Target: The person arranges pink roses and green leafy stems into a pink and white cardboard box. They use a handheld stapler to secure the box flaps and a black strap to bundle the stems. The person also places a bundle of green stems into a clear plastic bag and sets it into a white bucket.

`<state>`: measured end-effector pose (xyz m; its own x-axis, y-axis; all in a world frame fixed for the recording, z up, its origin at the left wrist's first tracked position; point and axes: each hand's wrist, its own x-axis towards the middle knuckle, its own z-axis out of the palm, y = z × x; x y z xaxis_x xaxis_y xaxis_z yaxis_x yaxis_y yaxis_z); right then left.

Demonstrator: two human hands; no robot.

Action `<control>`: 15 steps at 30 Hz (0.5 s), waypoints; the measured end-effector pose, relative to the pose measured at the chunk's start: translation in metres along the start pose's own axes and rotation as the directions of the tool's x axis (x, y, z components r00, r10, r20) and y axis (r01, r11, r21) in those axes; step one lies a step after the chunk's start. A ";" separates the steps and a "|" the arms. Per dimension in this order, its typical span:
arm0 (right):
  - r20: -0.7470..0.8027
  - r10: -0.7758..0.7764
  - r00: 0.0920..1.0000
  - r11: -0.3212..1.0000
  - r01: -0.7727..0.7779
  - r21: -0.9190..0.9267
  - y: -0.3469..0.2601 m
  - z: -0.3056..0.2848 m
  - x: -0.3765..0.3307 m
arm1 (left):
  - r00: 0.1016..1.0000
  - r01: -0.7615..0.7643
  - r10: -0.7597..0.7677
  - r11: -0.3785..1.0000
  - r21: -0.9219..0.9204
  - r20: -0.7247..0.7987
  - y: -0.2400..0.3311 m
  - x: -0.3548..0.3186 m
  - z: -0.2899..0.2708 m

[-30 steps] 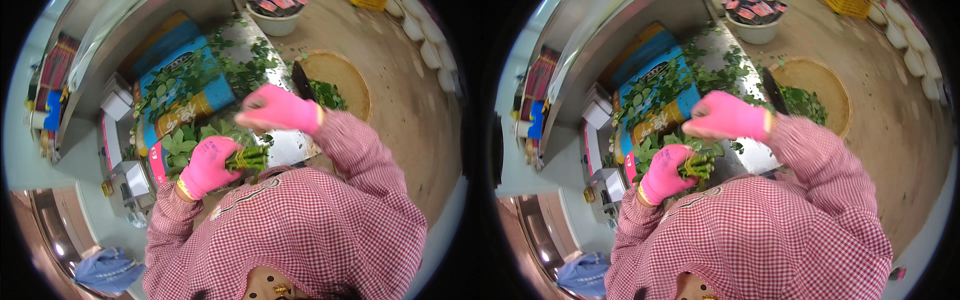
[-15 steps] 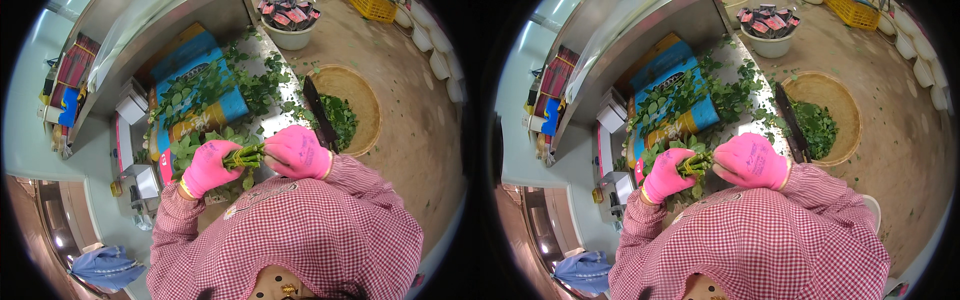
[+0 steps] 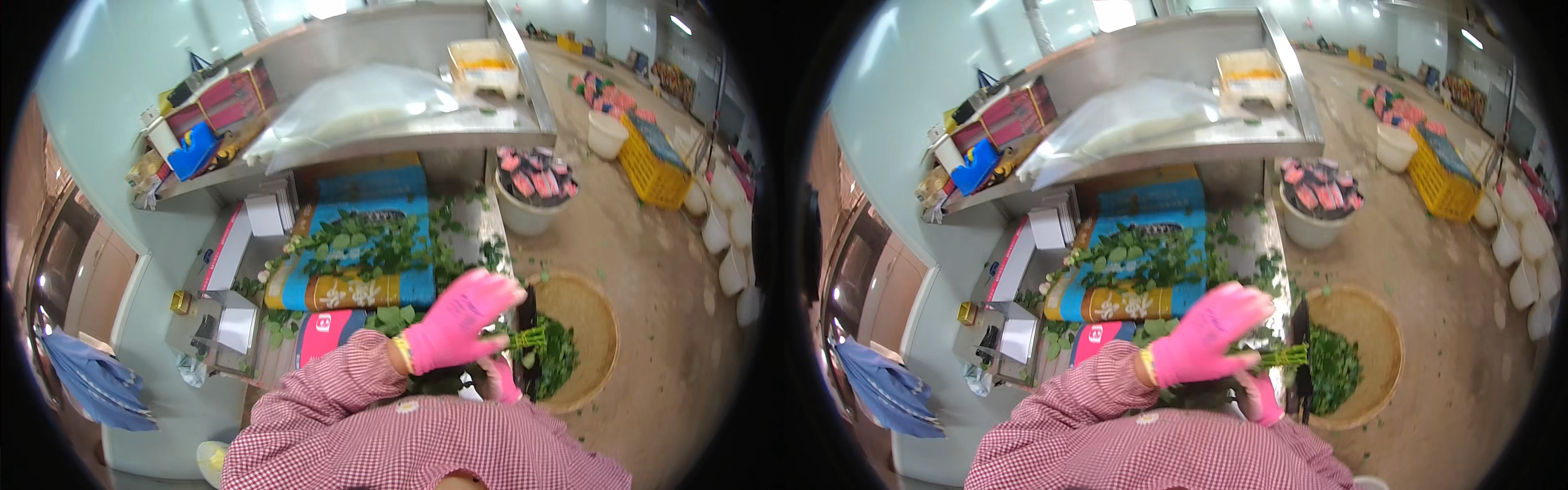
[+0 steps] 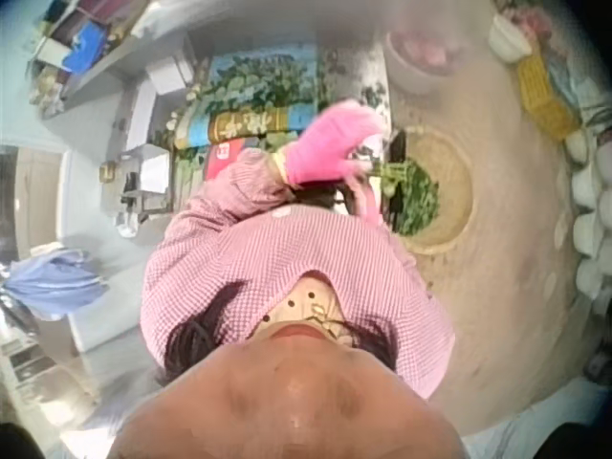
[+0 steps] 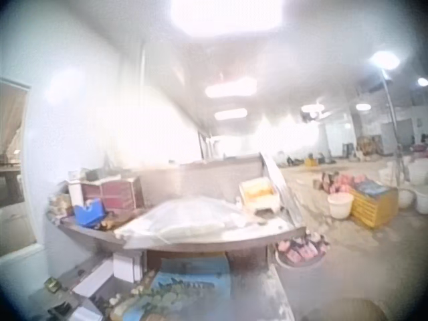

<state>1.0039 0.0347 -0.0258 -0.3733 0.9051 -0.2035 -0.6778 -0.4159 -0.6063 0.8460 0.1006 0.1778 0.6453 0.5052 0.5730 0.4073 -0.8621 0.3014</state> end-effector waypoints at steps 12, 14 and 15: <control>-0.686 -0.376 0.623 0.856 -0.049 -0.514 0.003 -0.054 0.009 | 0.971 0.222 -0.157 0.310 0.924 -0.181 -0.193 0.055 -0.192; -0.630 -0.326 0.705 0.696 -0.272 -0.664 0.027 -0.041 0.015 | 0.971 0.204 -0.185 0.296 0.933 -0.154 -0.205 0.062 -0.205; -0.673 -0.153 0.724 0.724 -0.382 -0.575 0.026 -0.022 0.028 | 0.971 0.187 -0.194 0.277 0.942 -0.136 -0.215 0.064 -0.210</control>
<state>0.9897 0.0515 -0.0636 0.2597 0.7780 -0.5721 0.0158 -0.5957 -0.8030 0.6638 0.3104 0.3097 0.4598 0.6529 0.6019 0.8428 -0.1074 -0.5273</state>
